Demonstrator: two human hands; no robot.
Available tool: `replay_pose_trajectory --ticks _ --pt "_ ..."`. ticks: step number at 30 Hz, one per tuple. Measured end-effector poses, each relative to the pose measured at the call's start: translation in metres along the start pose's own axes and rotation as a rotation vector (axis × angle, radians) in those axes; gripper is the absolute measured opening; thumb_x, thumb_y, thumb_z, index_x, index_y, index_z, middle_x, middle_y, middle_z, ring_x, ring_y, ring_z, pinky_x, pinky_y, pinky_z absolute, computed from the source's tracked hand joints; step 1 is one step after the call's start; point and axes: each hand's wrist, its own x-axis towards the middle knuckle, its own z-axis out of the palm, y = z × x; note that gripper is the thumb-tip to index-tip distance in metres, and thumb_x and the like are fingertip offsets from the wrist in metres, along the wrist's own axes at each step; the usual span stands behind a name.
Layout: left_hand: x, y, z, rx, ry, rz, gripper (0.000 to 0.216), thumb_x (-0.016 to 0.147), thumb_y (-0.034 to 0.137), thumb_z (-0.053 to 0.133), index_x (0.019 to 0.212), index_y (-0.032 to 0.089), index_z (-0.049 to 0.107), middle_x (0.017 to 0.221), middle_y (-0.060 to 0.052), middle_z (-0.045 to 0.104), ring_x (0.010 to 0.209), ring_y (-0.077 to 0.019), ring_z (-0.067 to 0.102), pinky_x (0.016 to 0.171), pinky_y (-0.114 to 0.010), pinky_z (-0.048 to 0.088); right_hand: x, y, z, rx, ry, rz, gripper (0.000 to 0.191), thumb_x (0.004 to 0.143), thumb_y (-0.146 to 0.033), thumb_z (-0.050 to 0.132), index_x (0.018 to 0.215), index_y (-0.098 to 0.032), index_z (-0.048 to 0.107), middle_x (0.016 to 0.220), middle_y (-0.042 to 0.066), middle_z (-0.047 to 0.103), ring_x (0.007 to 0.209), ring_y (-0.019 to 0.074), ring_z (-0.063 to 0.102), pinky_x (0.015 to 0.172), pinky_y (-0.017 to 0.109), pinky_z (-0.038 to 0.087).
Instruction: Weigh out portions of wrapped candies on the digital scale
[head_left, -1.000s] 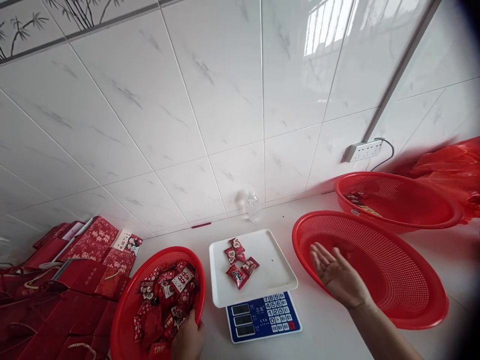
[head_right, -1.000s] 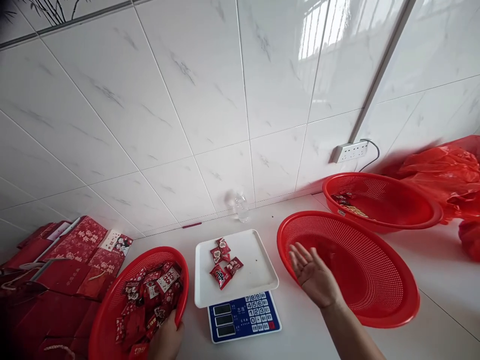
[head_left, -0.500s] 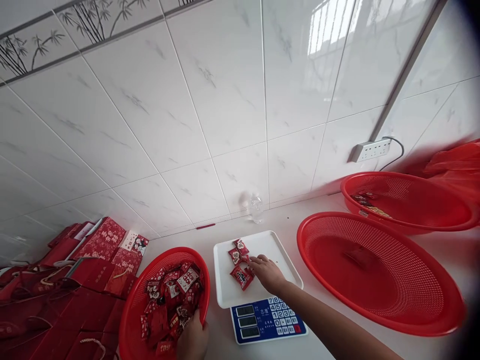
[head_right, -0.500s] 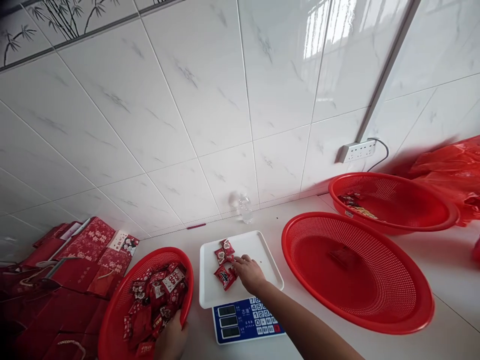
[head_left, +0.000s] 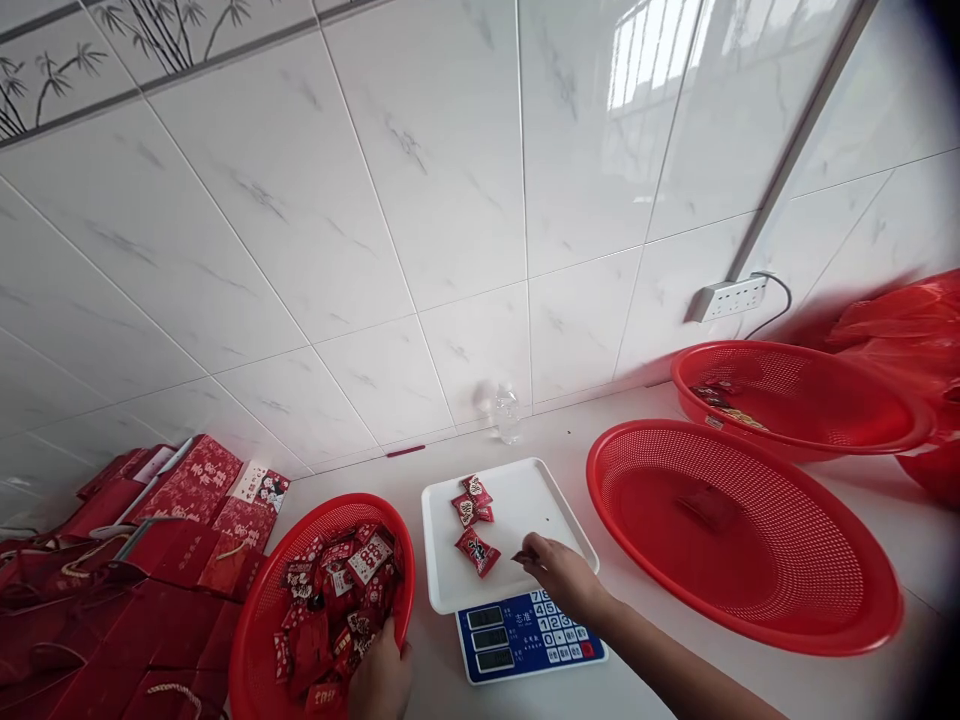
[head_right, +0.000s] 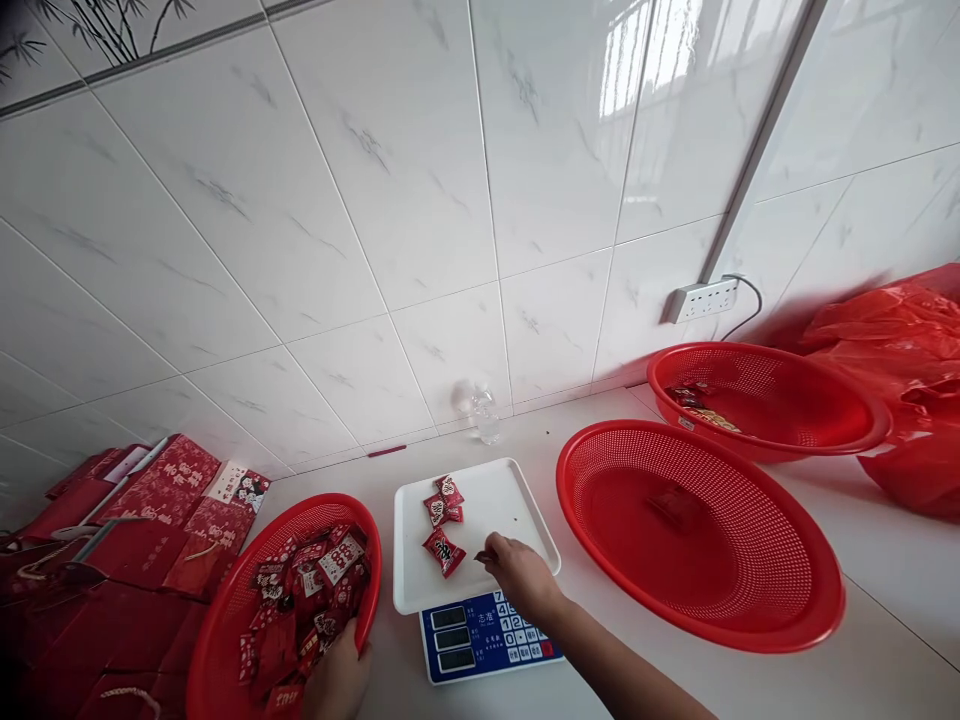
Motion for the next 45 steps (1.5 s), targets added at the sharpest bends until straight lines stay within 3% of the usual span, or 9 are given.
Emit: replay_pose_trajectory --ticks 6,11,17,20,23,29,35,39,45 --pt "0.001 0.000 0.002 0.018 0.018 -0.002 0.036 0.082 0.022 0.038 0.114 0.019 0.053 0.110 -0.013 0.065 0.098 -0.0271 0.062 0.077 -0.036 0.042 -0.055 0.042 -0.015 0.670 0.229 0.234 0.034 0.075 -0.052 0.056 0.089 -0.021 0.057 0.072 0.001 0.064 0.067 0.0178 0.058 0.060 0.028 0.044" --pt "0.002 -0.001 0.002 0.009 -0.004 0.020 0.038 0.083 0.022 0.034 0.116 0.016 0.051 0.111 -0.015 0.064 0.100 -0.0292 0.061 0.079 -0.038 0.041 -0.074 0.058 -0.038 0.915 0.429 0.464 0.043 0.066 -0.060 0.062 0.082 -0.021 0.057 0.057 -0.004 0.053 0.052 0.0120 0.049 0.050 0.026 0.041" --pt "0.005 -0.002 -0.001 -0.032 -0.040 0.003 0.032 0.085 0.023 0.031 0.107 0.021 0.053 0.106 -0.010 0.067 0.097 -0.0262 0.062 0.074 -0.034 0.042 -0.069 0.064 -0.049 1.361 0.590 0.561 0.037 0.062 -0.043 0.073 0.090 -0.025 0.057 0.078 -0.002 0.065 0.070 0.0140 0.062 0.063 0.025 0.051" --pt "0.003 0.000 -0.002 -0.015 -0.043 0.012 0.031 0.085 0.023 0.030 0.106 0.022 0.053 0.105 -0.009 0.067 0.098 -0.0256 0.062 0.075 -0.033 0.042 -0.064 0.062 -0.052 1.460 0.765 0.514 0.068 0.060 -0.033 0.075 0.120 -0.037 0.041 0.096 -0.004 0.066 0.086 0.0164 0.065 0.074 0.027 0.053" --pt "0.003 0.000 -0.001 -0.001 -0.042 0.017 0.033 0.085 0.023 0.031 0.110 0.021 0.052 0.107 -0.011 0.066 0.097 -0.0267 0.062 0.076 -0.035 0.042 -0.061 0.052 -0.053 1.397 0.759 0.469 0.086 0.065 -0.037 0.072 0.134 -0.040 0.023 0.109 -0.003 0.063 0.094 0.0175 0.064 0.082 0.030 0.052" --pt "0.003 -0.003 0.004 0.007 0.027 0.035 0.038 0.083 0.021 0.037 0.119 0.012 0.047 0.109 -0.014 0.064 0.099 -0.0260 0.061 0.080 -0.034 0.042 -0.058 0.031 -0.033 1.074 0.497 0.457 0.055 0.062 -0.045 0.069 0.110 -0.020 0.057 0.112 0.009 0.063 0.093 0.0253 0.062 0.080 0.037 0.051" --pt "-0.006 0.014 0.010 -0.030 0.467 0.312 0.036 0.079 0.013 0.041 0.112 0.013 0.054 0.117 -0.013 0.058 0.113 -0.0238 0.050 0.098 -0.034 0.035 -0.054 0.060 -0.027 0.399 0.677 0.313 0.034 0.071 -0.040 0.052 0.100 -0.023 0.060 0.108 0.009 0.064 0.107 0.0284 0.054 0.093 0.045 0.041" --pt "-0.003 0.064 0.004 -0.167 0.399 0.587 0.033 0.085 0.024 0.038 0.114 0.018 0.053 0.119 -0.009 0.056 0.115 -0.0214 0.048 0.099 -0.034 0.037 -0.053 0.092 -0.019 0.087 0.594 0.230 0.036 0.074 -0.037 0.046 0.104 -0.022 0.060 0.111 0.010 0.064 0.113 0.0298 0.051 0.096 0.048 0.038" --pt "0.020 0.123 -0.008 -0.189 0.248 0.496 0.049 0.079 0.028 0.051 0.126 0.015 0.044 0.126 -0.011 0.052 0.120 -0.0251 0.043 0.102 -0.037 0.033 -0.066 0.120 0.003 -0.132 0.581 0.143 0.040 0.080 -0.040 0.039 0.109 -0.019 0.059 0.116 0.011 0.062 0.109 0.0305 0.055 0.090 0.051 0.044"
